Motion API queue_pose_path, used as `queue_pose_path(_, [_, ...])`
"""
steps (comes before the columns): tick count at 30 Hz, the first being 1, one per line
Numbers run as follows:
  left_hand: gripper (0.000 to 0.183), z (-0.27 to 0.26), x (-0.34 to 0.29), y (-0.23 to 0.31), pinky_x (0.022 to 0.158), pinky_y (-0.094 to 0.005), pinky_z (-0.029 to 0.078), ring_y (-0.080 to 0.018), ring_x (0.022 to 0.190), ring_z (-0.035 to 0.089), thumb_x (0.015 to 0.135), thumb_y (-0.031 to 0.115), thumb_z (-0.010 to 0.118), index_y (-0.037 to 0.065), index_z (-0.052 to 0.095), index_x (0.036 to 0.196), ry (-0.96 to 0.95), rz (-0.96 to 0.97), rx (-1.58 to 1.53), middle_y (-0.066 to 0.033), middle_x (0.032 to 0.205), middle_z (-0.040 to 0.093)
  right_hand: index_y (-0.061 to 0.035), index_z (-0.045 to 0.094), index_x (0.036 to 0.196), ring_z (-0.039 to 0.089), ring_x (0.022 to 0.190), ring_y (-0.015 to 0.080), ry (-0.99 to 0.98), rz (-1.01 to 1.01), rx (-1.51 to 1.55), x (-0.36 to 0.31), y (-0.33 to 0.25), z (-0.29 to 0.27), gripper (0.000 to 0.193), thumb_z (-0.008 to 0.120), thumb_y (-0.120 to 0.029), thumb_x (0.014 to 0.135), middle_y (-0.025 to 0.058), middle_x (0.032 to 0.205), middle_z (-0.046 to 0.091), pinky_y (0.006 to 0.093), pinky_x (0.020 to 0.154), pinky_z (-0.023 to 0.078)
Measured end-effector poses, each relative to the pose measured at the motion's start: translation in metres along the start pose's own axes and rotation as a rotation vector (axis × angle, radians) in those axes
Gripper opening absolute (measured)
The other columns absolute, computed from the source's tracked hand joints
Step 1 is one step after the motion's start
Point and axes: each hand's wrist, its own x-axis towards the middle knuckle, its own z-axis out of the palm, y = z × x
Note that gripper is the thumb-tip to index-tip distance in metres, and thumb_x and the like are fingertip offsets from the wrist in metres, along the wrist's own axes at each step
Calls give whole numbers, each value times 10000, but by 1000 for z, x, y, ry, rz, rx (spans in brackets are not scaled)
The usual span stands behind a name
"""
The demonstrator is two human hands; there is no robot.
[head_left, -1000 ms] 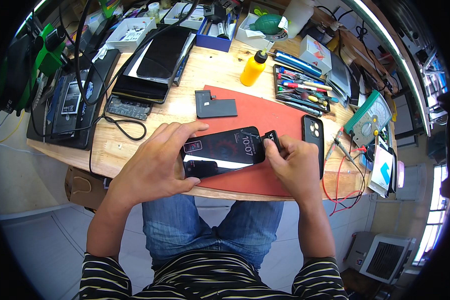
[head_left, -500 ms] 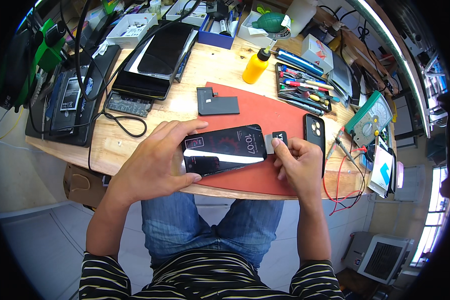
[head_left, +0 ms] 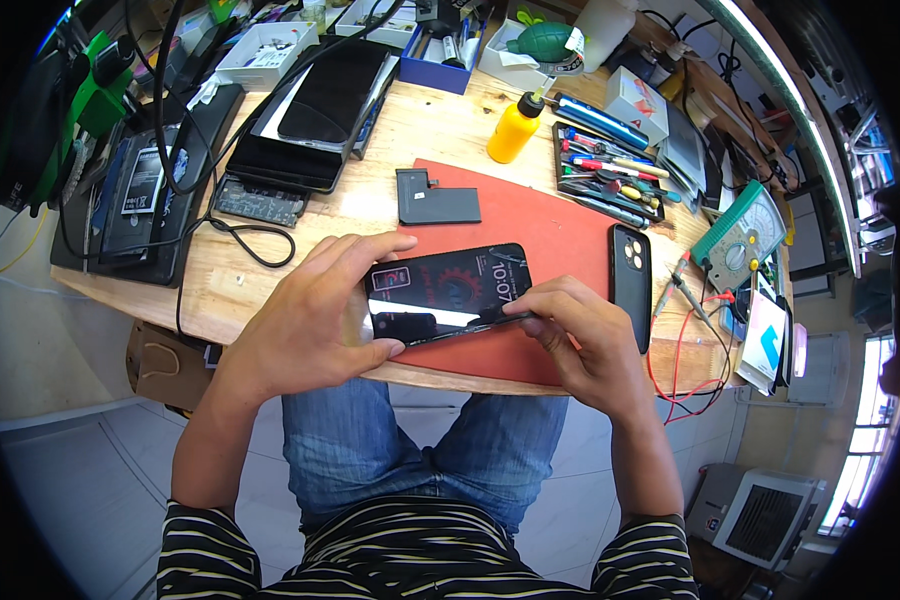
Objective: The person disassembles a smartphone by removing the back cover, unscrewing internal components, and detaching the screen assembly. They then apply liquid adhesive to the frame and reposition the battery within the chassis.
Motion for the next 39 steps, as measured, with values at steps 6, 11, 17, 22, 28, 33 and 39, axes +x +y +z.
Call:
queue_pose_path(6, [903,1,-1,0,1062,-419,505,-349,1197,639,633,113,910,64,529,1450,14,13,28,-179,1277,653,-89,690,1126,692,943,306,-63,-82,-186,5,3,0,254,684,-12,883,86,1024,678,410,776,560])
queue_pose_path(11, [904,2,-2,0,1034,-425,509,-359,1158,643,621,108,902,62,529,1443,17,9,66,-188,1222,662,-101,689,1141,671,917,269,-88,-183,-472,2,3,-9,371,682,-1,784,58,1027,654,393,741,562])
queue_pose_path(17, [910,5,-3,-1,983,-422,525,-362,1091,656,607,103,899,61,531,1438,56,60,97,-190,1164,675,-91,711,1139,663,849,255,-65,-240,-521,-3,5,-16,365,691,4,787,73,997,661,384,683,547])
queue_pose_path(22, [879,7,-3,-2,858,-413,544,-342,956,642,631,128,879,57,535,1437,104,129,122,-171,1064,656,-93,752,1156,677,790,253,55,-274,-475,-20,12,-4,420,720,29,755,81,1015,713,372,656,542])
queue_pose_path(28, [864,8,-3,-1,914,-424,554,-367,1018,675,605,114,864,37,549,1406,78,92,185,-193,1116,678,-86,761,1208,644,781,219,144,-327,-501,-37,28,9,479,711,-21,736,74,1099,696,351,657,537])
queue_pose_path(33, [827,7,-2,-1,909,-425,560,-368,1011,683,605,102,842,30,566,1381,93,124,188,-193,1111,687,-89,754,1226,654,798,221,162,-324,-495,-39,32,12,485,732,-25,745,83,1128,694,352,673,526])
queue_pose_path(39, [685,9,3,-11,757,-408,553,-346,856,677,729,147,762,18,579,1377,198,265,119,-205,990,697,-104,762,1200,679,825,219,207,-330,-462,-36,30,12,479,765,-14,729,75,1120,703,355,673,499])
